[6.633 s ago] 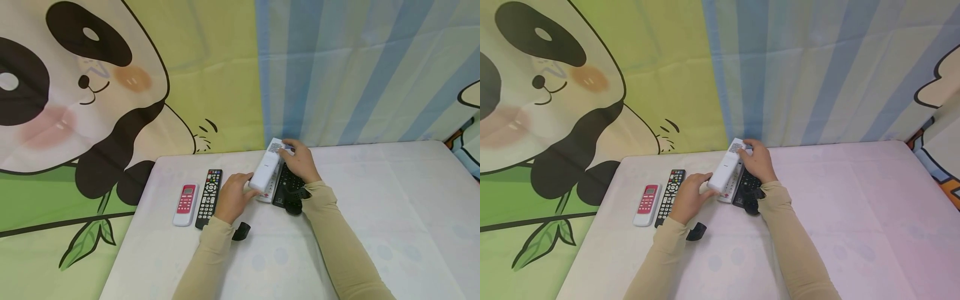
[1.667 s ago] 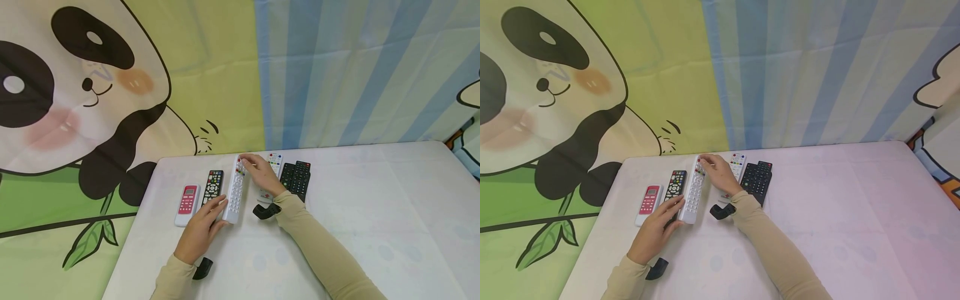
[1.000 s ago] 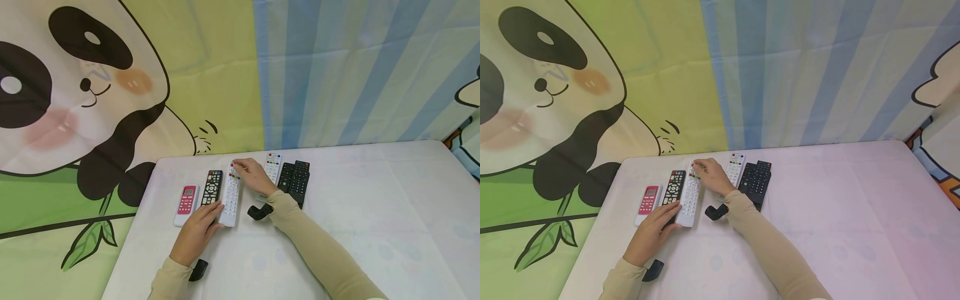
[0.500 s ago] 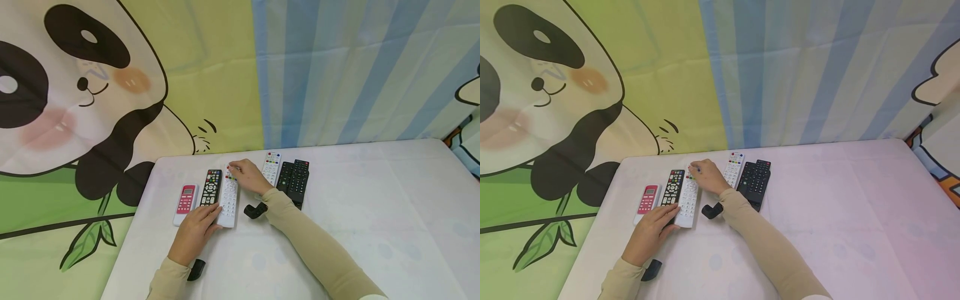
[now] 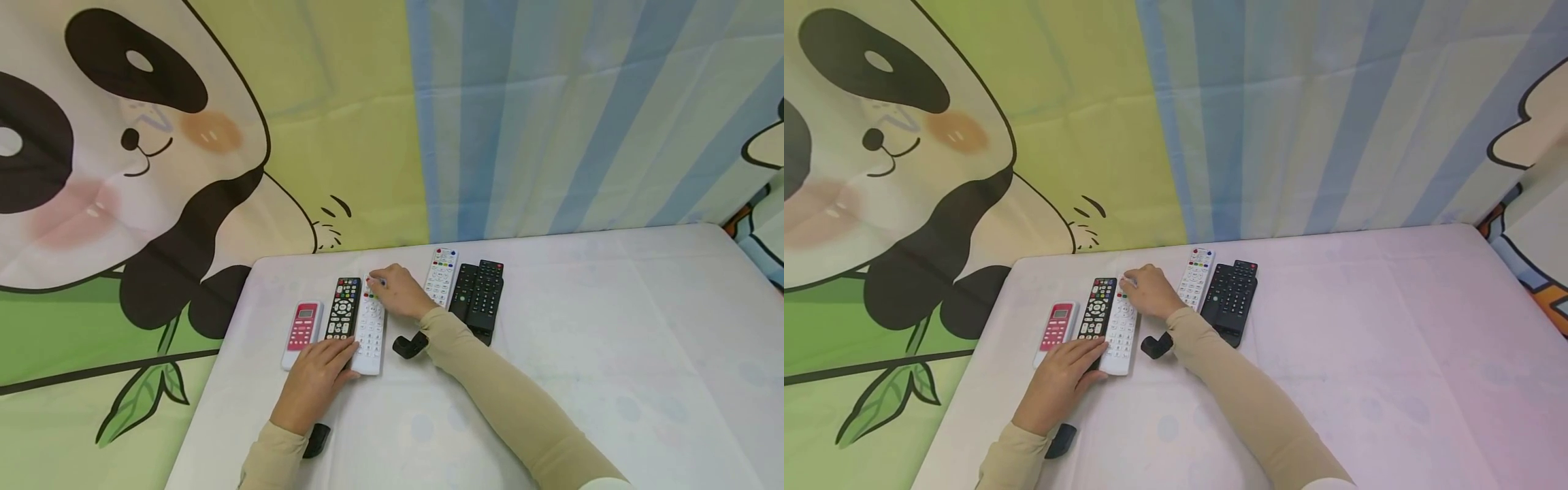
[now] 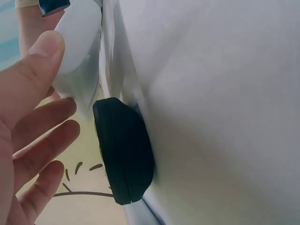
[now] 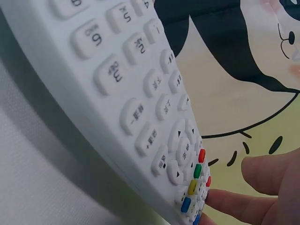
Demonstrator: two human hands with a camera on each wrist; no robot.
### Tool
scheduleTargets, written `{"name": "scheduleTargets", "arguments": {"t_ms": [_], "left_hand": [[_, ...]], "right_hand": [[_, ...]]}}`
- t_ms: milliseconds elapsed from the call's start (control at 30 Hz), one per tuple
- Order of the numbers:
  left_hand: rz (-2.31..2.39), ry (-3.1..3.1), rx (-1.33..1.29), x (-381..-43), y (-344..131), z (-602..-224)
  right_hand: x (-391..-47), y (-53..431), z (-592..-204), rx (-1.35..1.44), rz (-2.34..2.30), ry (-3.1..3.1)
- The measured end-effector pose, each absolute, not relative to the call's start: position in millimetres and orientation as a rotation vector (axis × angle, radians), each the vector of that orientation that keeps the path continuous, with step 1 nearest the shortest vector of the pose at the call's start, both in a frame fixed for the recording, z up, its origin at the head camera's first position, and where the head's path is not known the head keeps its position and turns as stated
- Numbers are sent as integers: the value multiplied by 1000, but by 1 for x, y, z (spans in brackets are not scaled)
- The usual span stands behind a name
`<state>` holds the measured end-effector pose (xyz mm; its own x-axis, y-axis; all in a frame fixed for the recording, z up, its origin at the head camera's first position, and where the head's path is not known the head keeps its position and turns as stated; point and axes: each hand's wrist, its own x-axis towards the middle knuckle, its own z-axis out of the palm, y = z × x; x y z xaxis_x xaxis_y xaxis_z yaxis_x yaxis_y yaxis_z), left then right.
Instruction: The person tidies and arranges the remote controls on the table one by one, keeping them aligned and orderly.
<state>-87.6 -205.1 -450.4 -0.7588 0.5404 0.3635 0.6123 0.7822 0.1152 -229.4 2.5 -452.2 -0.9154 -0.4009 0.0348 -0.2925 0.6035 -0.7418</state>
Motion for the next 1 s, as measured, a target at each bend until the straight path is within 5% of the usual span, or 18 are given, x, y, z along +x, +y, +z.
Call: {"name": "scheduleTargets", "arguments": {"t_ms": [1000], "left_hand": [[-297, -2743, -864, -92, -205, -456]], "right_hand": [[-228, -5, -460, -521, -1058, 2704]]}}
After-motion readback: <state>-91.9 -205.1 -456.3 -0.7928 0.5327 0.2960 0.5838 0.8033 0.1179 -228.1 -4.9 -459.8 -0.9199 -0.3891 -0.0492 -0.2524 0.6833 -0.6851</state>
